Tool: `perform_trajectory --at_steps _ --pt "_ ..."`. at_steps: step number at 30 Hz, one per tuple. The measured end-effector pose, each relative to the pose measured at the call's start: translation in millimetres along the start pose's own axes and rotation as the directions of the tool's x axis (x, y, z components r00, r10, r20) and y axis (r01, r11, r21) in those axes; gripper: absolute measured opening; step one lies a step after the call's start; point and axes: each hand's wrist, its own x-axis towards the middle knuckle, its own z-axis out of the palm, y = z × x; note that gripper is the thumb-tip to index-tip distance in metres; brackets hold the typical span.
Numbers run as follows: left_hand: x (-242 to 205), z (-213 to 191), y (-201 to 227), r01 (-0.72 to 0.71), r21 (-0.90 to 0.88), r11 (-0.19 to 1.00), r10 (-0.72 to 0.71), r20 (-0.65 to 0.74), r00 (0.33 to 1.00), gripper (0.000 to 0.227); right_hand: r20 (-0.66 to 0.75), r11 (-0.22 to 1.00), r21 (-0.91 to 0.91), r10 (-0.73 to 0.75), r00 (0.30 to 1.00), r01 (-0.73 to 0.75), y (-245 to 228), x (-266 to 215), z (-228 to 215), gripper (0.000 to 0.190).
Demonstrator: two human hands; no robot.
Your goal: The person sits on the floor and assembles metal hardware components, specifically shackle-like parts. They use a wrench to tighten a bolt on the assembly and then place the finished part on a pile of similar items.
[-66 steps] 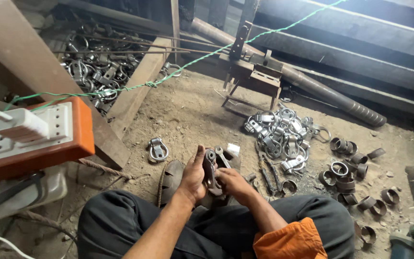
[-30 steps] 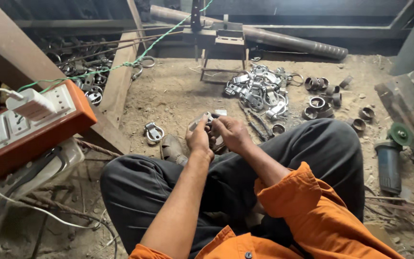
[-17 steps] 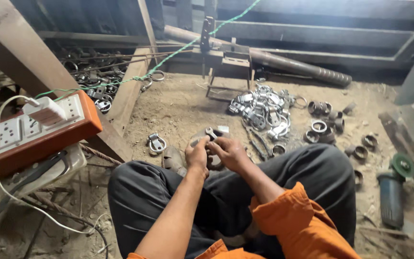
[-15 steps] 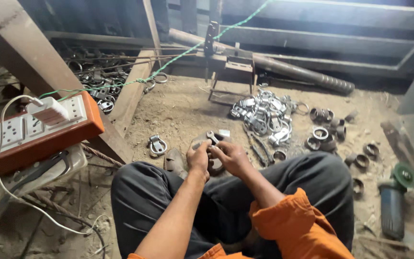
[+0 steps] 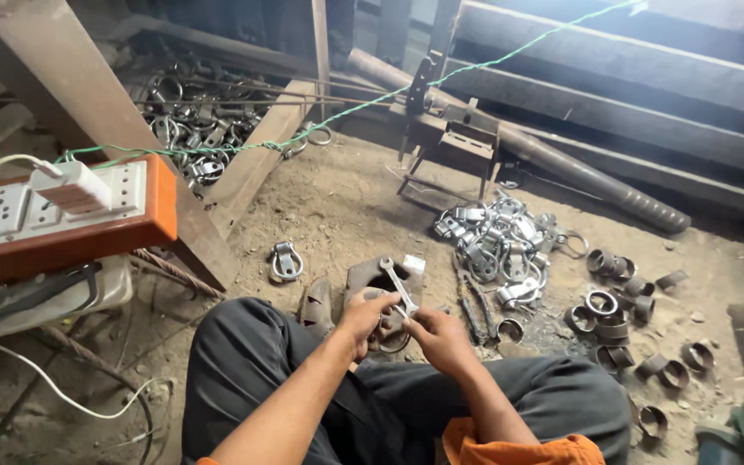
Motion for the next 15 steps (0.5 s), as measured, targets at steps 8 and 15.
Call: perform_trajectory --at_steps 8,15 --pt "13 7 12 0.101 -0.228 0.968 -0.088 0.068 0.994 0.061 -0.101 0.980 0.025 0.198 0.975 -0.197 -11 27 -7 0.031" --pt "27 20 17 0.110 -0.141 0.984 -0.088 0.149 0.985 0.058 -0.093 0.973 0.010 0.229 0.969 -0.229 -30 37 -18 0.042"
